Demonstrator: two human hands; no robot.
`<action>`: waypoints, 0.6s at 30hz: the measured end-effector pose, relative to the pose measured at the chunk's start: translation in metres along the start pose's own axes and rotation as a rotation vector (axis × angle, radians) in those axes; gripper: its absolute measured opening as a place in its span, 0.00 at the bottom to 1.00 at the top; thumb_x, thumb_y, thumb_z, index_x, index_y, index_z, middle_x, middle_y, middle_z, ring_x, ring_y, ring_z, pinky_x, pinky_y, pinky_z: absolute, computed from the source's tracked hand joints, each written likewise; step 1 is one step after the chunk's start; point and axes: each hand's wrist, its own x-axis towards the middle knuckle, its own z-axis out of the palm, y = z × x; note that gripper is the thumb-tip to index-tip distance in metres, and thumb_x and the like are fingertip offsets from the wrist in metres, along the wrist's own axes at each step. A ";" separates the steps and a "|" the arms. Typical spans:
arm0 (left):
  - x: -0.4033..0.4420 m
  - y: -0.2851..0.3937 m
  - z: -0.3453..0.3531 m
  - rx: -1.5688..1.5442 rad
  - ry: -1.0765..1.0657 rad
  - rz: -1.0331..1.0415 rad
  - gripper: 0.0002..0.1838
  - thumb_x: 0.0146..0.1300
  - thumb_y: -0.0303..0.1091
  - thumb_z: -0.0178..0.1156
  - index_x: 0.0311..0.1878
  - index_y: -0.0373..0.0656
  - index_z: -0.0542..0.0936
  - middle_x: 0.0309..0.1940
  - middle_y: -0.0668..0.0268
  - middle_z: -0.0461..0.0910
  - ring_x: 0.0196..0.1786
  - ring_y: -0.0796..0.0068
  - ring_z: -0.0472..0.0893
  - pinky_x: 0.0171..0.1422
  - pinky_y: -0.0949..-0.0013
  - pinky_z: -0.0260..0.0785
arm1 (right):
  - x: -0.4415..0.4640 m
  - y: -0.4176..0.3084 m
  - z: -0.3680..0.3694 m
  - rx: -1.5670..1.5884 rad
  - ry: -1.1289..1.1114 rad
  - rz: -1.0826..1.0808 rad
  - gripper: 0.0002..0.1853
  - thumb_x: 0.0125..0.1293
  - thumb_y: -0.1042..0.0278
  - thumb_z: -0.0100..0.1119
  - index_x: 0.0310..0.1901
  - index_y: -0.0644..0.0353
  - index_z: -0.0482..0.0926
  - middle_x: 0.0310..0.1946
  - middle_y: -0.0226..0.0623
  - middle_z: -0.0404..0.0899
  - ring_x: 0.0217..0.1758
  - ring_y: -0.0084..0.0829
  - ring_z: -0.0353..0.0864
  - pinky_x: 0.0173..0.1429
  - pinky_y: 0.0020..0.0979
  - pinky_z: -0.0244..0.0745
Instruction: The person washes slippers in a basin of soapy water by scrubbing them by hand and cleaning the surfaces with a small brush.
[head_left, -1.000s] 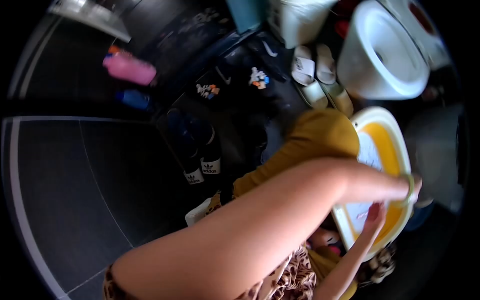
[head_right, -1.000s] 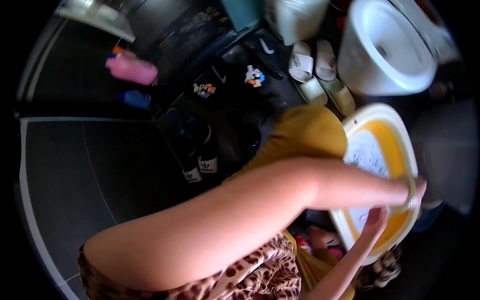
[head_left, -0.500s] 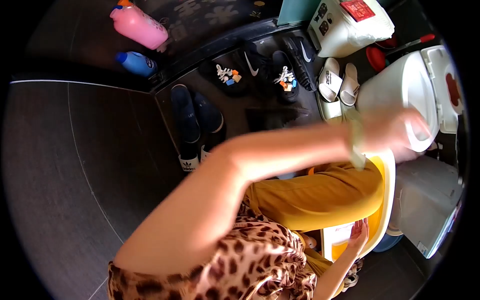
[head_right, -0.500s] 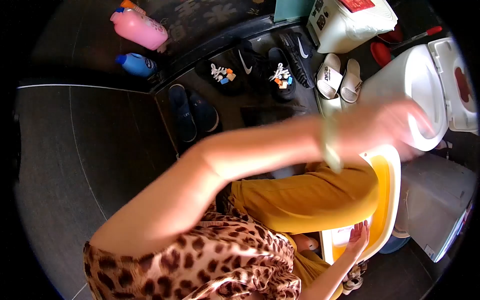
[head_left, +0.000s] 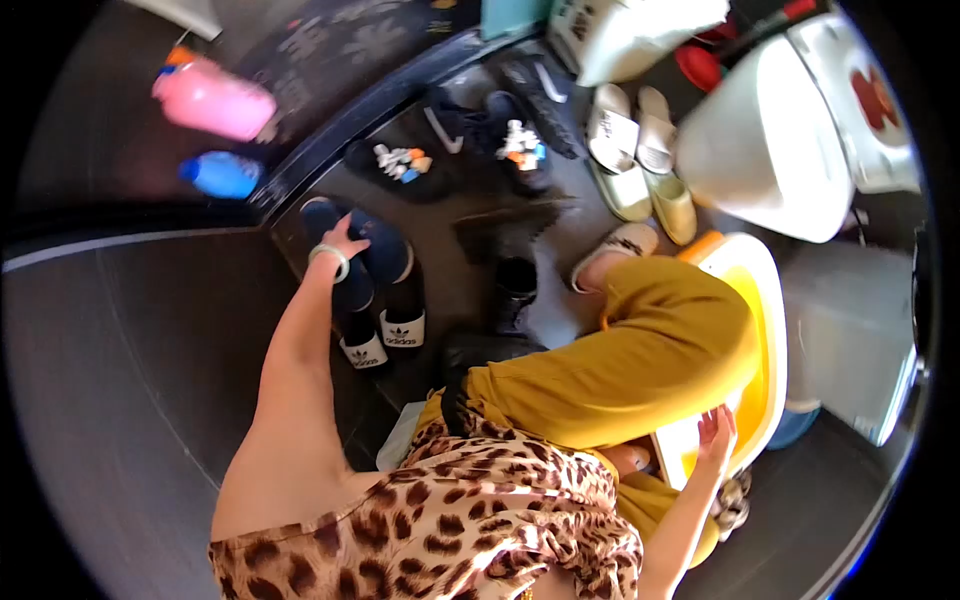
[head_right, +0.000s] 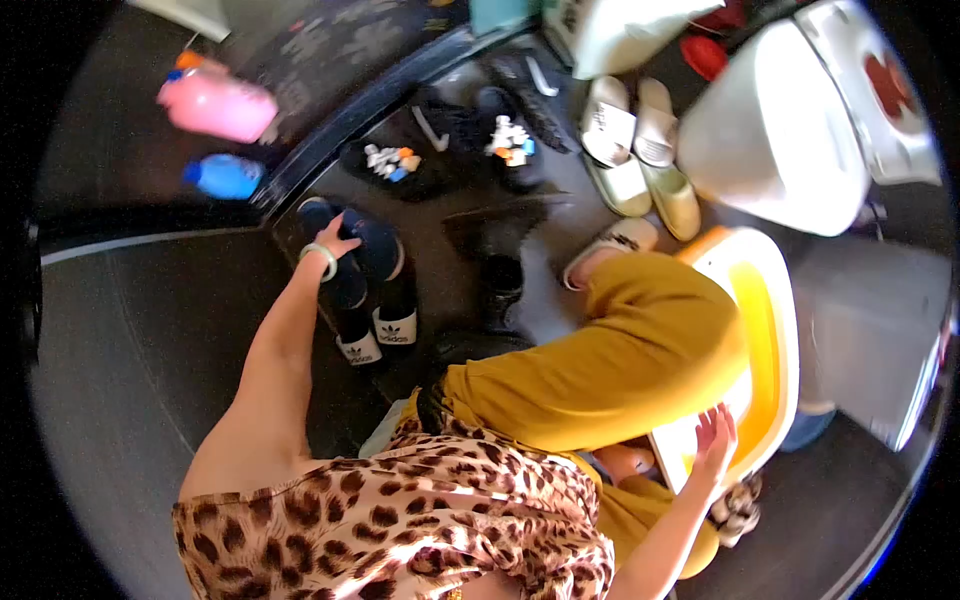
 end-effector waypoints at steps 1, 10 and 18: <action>0.005 0.004 0.001 0.008 0.012 0.004 0.46 0.49 0.52 0.66 0.70 0.52 0.58 0.66 0.48 0.61 0.67 0.51 0.63 0.69 0.59 0.57 | -0.002 0.000 0.001 -0.019 0.056 0.025 0.18 0.65 0.66 0.52 0.55 0.61 0.72 0.43 0.34 0.80 0.40 0.27 0.80 0.40 0.25 0.73; -0.018 0.090 -0.005 -0.418 0.329 0.254 0.40 0.56 0.48 0.58 0.70 0.47 0.57 0.66 0.50 0.61 0.66 0.54 0.65 0.69 0.59 0.59 | -0.011 0.017 0.008 -0.036 -0.010 -0.004 0.15 0.66 0.64 0.50 0.52 0.57 0.74 0.42 0.35 0.82 0.43 0.26 0.82 0.43 0.24 0.73; -0.108 0.214 -0.032 -0.908 0.291 0.595 0.35 0.62 0.45 0.50 0.69 0.42 0.56 0.66 0.51 0.62 0.65 0.57 0.66 0.68 0.60 0.61 | -0.019 -0.001 0.008 0.075 -0.013 -0.147 0.14 0.66 0.65 0.50 0.50 0.58 0.75 0.40 0.35 0.82 0.41 0.26 0.82 0.43 0.24 0.74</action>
